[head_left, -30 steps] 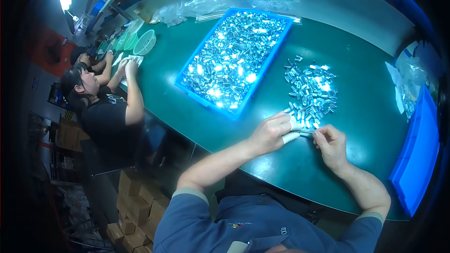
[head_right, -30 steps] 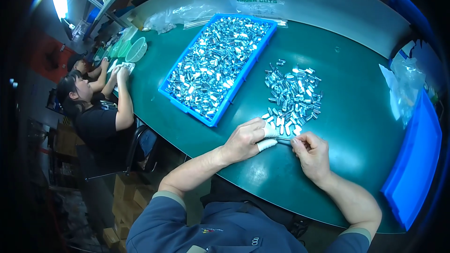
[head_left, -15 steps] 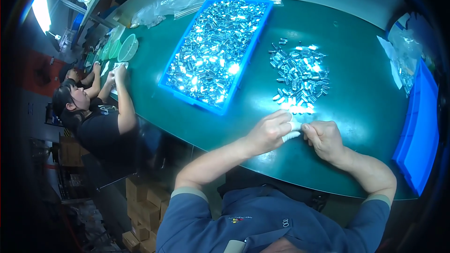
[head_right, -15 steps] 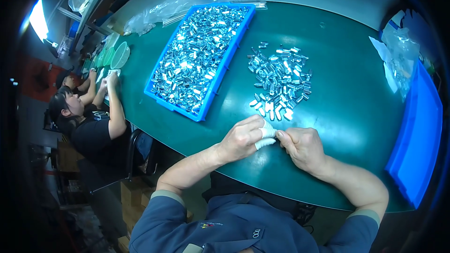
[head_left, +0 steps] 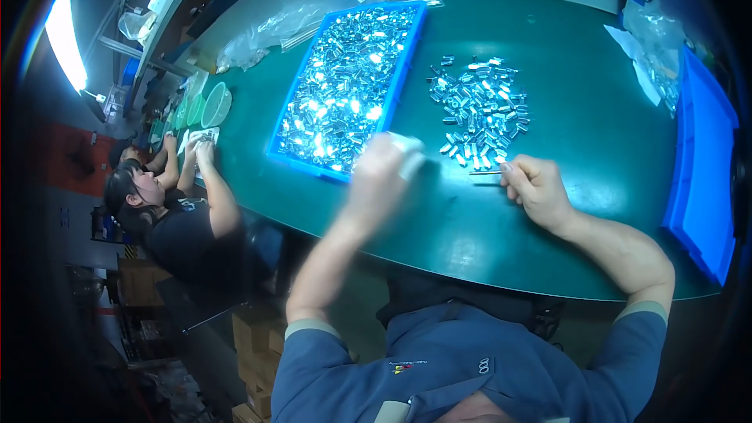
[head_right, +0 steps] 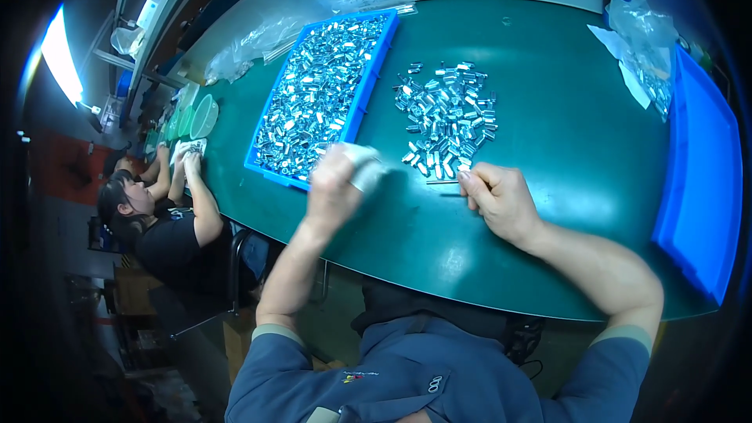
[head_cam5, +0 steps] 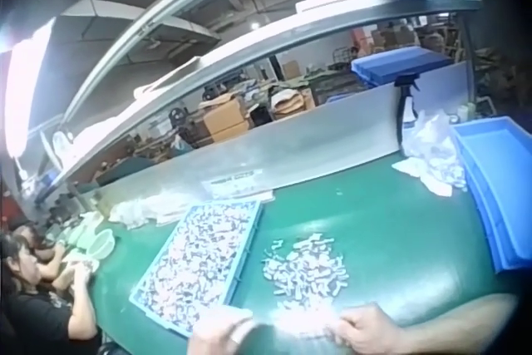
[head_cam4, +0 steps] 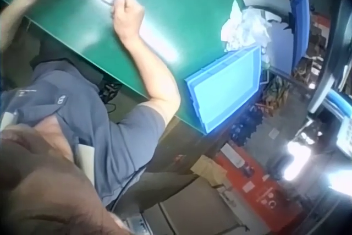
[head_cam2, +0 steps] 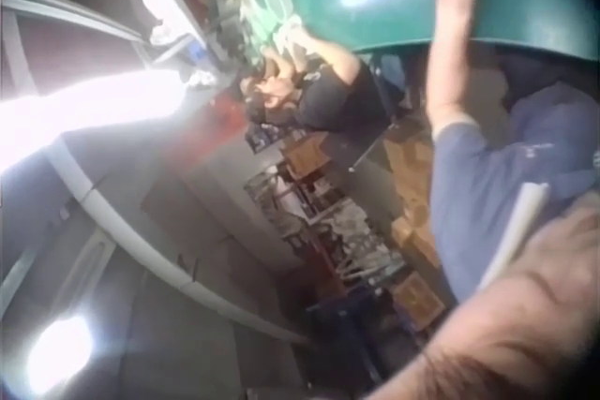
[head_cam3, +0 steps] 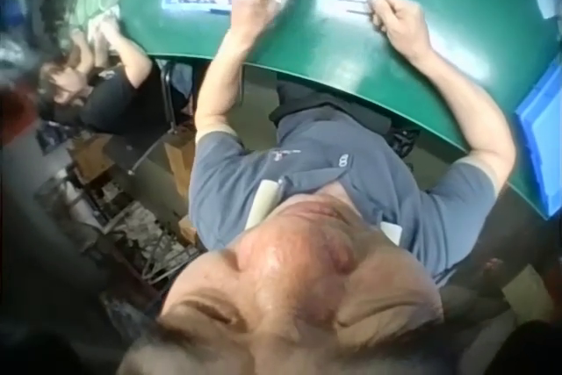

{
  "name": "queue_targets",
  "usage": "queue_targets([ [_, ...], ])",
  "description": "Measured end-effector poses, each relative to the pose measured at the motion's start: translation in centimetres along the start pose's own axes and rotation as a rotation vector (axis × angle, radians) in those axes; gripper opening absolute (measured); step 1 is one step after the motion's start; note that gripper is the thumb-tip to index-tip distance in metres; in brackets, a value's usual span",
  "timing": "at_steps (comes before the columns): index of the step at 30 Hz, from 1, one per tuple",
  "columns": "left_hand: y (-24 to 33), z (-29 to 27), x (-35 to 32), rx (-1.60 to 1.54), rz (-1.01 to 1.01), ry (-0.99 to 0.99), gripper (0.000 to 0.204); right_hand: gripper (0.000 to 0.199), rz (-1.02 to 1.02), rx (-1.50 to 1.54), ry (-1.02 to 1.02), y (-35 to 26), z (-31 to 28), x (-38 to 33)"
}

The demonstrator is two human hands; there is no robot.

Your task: The person packages small metal components into white packaging strips by hand at a factory workbench.

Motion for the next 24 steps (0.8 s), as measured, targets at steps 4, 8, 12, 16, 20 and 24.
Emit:
queue_targets([
  [4,-7.4,-5.1,1.4,0.237,-0.179,0.122,0.024,0.034,-0.115,-0.087,-0.013,-0.3,0.3,-0.1],
  [8,-8.3,-5.8,3.8,0.432,-0.244,0.069,0.034,0.035,-0.130,-0.083,-0.035,0.2,0.5,0.3],
  [12,-5.7,0.4,8.6,0.271,-0.105,-0.184,0.036,0.036,-0.130,-0.063,-0.038,-0.2,0.3,0.2],
  [16,-8.4,5.0,12.1,0.338,0.001,-0.362,0.034,0.037,-0.174,-0.080,-0.061,-0.3,0.6,0.4],
  [20,-7.8,6.7,13.3,0.371,0.011,-0.481,0.025,0.035,-0.220,-0.086,-0.064,0.2,0.5,0.4],
  [24,-6.6,5.8,12.2,0.268,-0.041,-0.453,0.020,0.033,-0.208,-0.114,-0.073,0.3,0.2,0.2],
])
Point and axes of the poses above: each hand's wrist, its own x-axis towards the middle knuckle, its own z-axis out of the palm, y = z × x, the point moved 3 cm from there along x, towards the middle knuckle, and after that the axes turned 7 degrees about -y, right-handed, at the moved point
